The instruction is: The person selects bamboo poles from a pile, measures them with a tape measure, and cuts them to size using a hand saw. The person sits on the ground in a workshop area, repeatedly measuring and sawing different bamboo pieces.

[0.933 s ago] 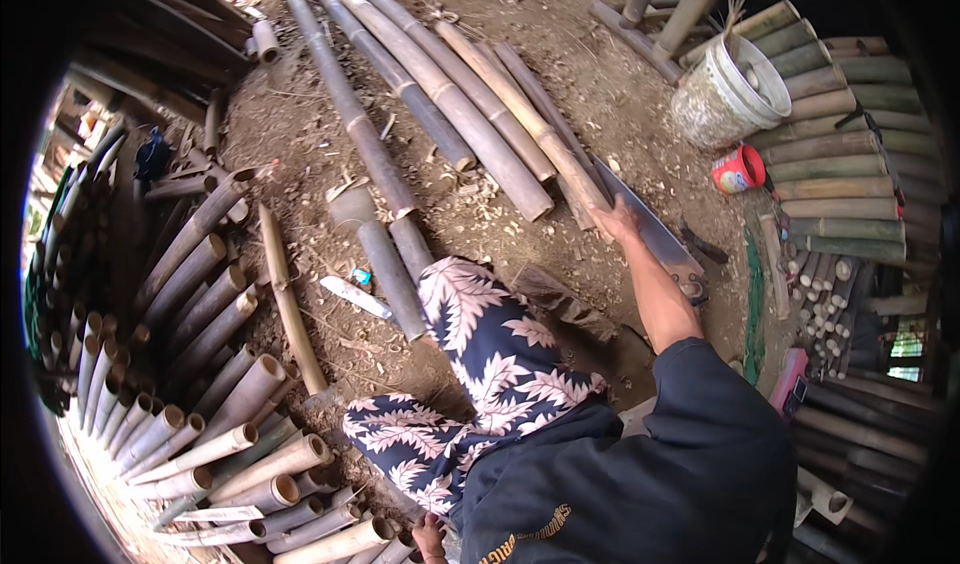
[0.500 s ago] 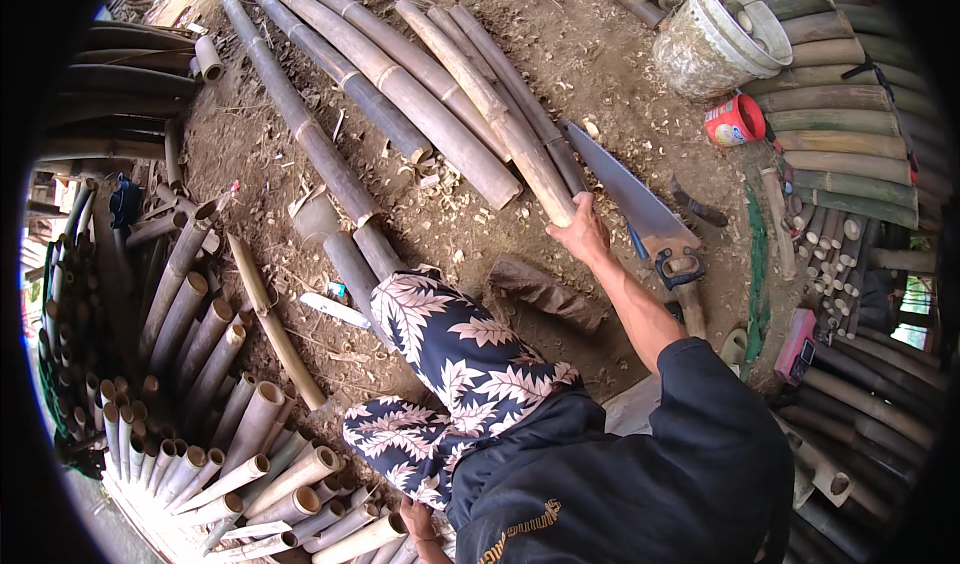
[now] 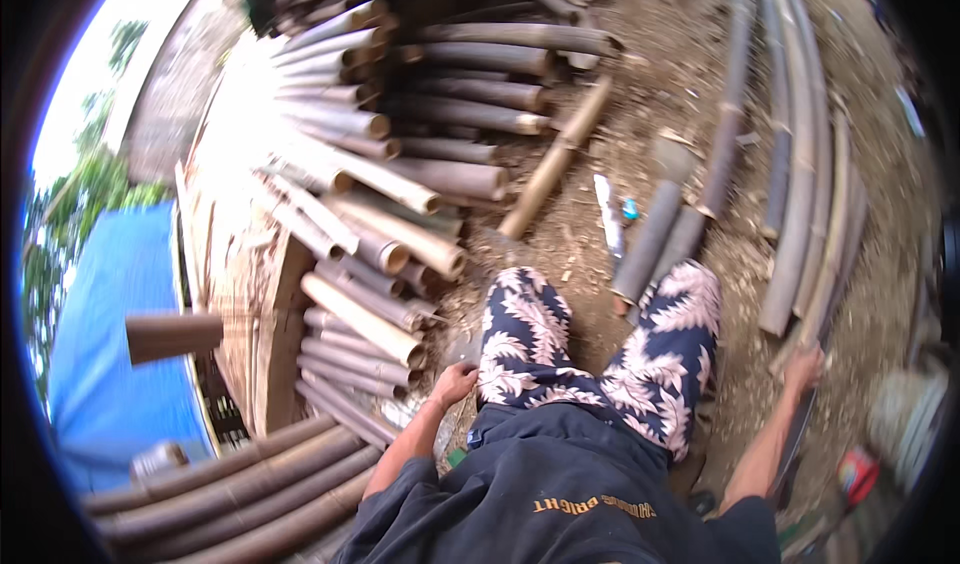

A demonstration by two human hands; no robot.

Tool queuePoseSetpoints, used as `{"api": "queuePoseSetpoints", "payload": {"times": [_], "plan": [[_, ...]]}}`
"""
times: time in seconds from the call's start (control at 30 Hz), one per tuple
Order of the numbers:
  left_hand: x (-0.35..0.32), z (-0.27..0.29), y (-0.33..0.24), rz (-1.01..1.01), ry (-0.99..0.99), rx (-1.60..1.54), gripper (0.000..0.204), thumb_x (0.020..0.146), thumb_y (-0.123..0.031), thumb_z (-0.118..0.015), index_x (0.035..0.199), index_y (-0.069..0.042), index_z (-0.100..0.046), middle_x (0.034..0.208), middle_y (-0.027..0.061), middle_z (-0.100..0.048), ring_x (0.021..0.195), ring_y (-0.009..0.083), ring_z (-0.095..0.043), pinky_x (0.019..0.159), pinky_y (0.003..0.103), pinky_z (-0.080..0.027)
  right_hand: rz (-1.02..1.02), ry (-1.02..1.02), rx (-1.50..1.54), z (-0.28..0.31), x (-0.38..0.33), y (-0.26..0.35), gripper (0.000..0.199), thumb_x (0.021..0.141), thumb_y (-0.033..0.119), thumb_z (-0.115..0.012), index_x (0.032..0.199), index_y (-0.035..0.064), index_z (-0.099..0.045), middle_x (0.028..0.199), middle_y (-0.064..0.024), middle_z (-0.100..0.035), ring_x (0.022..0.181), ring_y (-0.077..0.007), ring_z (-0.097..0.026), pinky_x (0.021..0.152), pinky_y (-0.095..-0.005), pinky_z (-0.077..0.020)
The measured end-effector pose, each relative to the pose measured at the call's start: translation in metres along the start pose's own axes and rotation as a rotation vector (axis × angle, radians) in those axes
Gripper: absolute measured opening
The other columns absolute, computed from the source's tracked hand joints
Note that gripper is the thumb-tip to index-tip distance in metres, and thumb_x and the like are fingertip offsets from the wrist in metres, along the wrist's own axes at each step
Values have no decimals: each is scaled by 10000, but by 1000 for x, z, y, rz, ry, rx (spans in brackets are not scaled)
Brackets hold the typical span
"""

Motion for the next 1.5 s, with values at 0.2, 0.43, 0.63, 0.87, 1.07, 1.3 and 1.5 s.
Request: {"api": "queuePoseSetpoints", "payload": {"times": [0.2, 0.43, 0.63, 0.87, 1.07, 1.3, 1.5], "plan": [[-27, -14, 46, 97, -53, -222, 509, 870, -404, -632, 1153, 17, -675, 1126, 250, -680, 1092, 364, -646, 958, 394, -493, 192, 1193, 993, 42, -35, 260, 693, 899, 567, -621, 1354, 48, -568, 1277, -115, -626, 1131, -251, -597, 937, -406, -475], [-25, -15, 70, 163, -150, -417, 474, 862, -399, -639, 1132, -13, -695, 1109, 221, -697, 1066, 354, -661, 942, 397, -501, 996, 1026, -326, 69, -111, 399, 457, 779, 402, -700, 1018, 15, -739, 1016, -202, -726, 857, -237, -700, 848, -367, -537], [-41, 51, 85, 209, -560, -569, 359, 869, -319, -638, 1036, -10, -714, 1011, 208, -714, 946, 320, -696, 858, 390, -532, 407, 1379, 1082, 41, -84, 398, 442, 965, 353, -575, 1171, -30, -651, 977, -105, -704, 883, -230, -642, 893, -334, -502], [-59, 129, 149, 442, -1064, -447, 854, 821, -425, -702, 1433, 58, -355, 1394, 255, -399, 1302, 427, -382, 1123, 465, -302, 983, 1141, 689, 116, -229, 460, 660, 1027, 472, -453, 1447, -32, -380, 1372, -189, -525, 1295, -257, -475, 1114, -353, -331], [10, 137, 165, 713, -798, -664, 1053, 824, -552, -679, 1512, 71, -182, 1445, 269, -379, 1338, 427, -379, 1104, 504, -355, 1201, 792, 200, 176, -316, 504, 813, 938, 457, -581, 1494, -48, -269, 1394, -362, -447, 1313, -454, -453, 1115, -439, -355], [41, 176, 202, 810, -891, -499, 1032, 871, -584, -617, 1512, 82, -157, 1459, 255, -372, 1334, 400, -388, 1092, 502, -375, 1327, 1012, 347, 217, -360, 538, 831, 819, 381, -730, 1458, -22, -384, 1389, -304, -485, 1311, -417, -468, 1125, -438, -349], [61, 210, 222, 933, -897, -525, 962, 906, -555, -584, 1503, 83, -182, 1388, 273, -437, 1269, 408, -466, 1035, 506, -407, 1212, 880, 817, 321, -334, 730, 651, 845, 248, -718, 1398, 7, -473, 1224, -194, -614, 1108, -262, -613, 955, -371, -498]]}}
Point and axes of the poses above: each hand's wrist, its own x-axis towards the middle knuckle, its own z-axis out of the back of the hand, y = z × x, the point moved 7 cm from there along x, towards the middle knuckle
